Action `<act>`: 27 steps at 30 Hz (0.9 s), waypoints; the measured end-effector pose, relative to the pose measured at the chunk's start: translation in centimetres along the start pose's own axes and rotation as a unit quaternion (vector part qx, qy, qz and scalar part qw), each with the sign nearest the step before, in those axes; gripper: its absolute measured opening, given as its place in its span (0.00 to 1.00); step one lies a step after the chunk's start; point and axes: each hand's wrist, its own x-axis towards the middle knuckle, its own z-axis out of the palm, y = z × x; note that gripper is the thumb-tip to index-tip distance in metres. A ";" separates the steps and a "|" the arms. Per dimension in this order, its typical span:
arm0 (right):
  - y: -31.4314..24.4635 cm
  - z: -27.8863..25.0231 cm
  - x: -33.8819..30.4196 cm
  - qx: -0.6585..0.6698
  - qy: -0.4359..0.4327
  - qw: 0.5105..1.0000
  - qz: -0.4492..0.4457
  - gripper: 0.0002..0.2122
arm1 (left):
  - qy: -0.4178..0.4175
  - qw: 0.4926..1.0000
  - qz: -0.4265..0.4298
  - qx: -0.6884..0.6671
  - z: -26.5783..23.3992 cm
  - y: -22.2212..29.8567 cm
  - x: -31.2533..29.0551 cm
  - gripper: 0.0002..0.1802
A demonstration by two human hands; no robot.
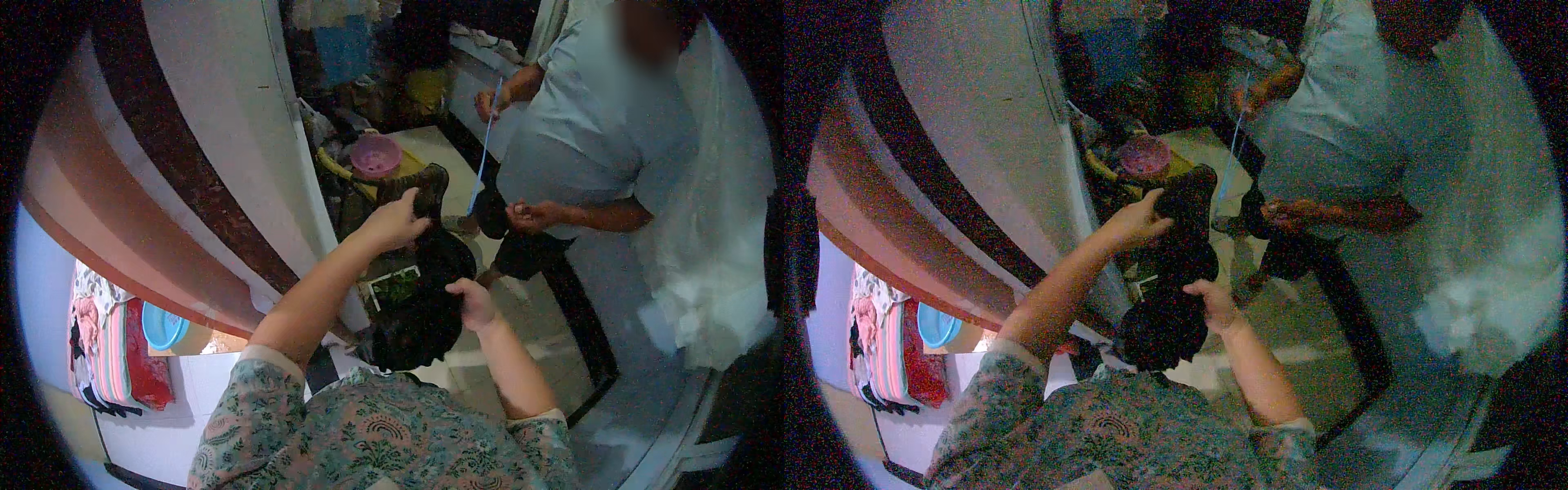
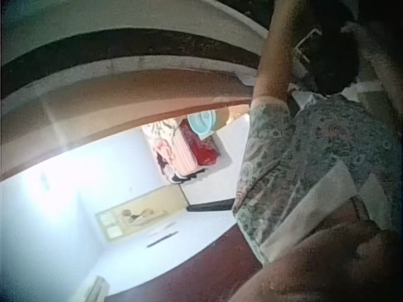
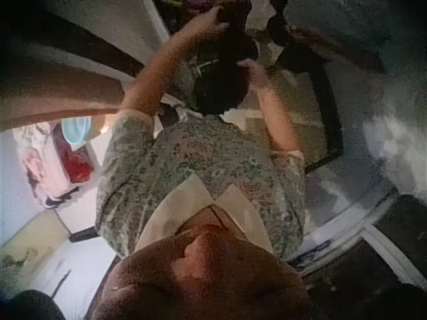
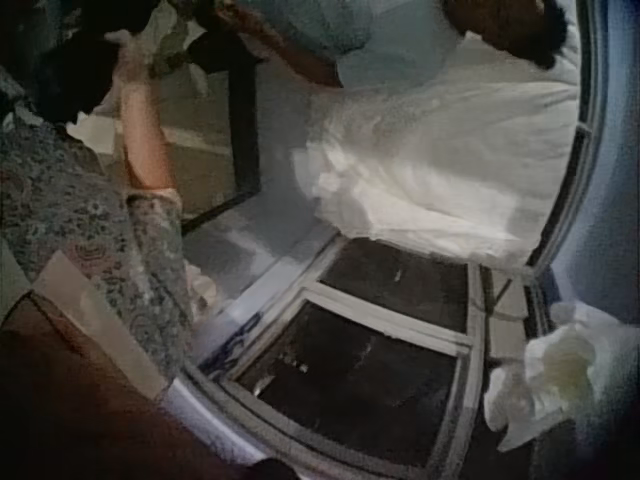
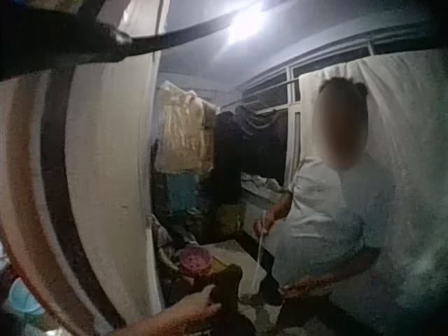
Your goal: The person takes various garments, including a black shirt, white underwear, and a purple item, from a blue basin on a table. They place each item onto a hanger and hang it on a clothes rack in the room. A second person is visible in the background, also handling laundry.
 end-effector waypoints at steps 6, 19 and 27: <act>1.0 -0.2 0.3 0.179 -0.010 0.984 0.005 0.15 | -0.142 0.931 -0.200 -0.270 0.1 -3.4 -4.9 0.33; 4.2 0.0 -4.3 -0.072 0.098 0.992 -0.029 0.16 | 0.015 0.821 -0.183 -0.540 6.6 0.7 -8.3 0.35; 4.7 -0.2 -5.5 0.068 0.016 0.997 -0.018 0.24 | -0.141 0.794 -0.157 -0.570 4.0 4.7 -10.7 0.34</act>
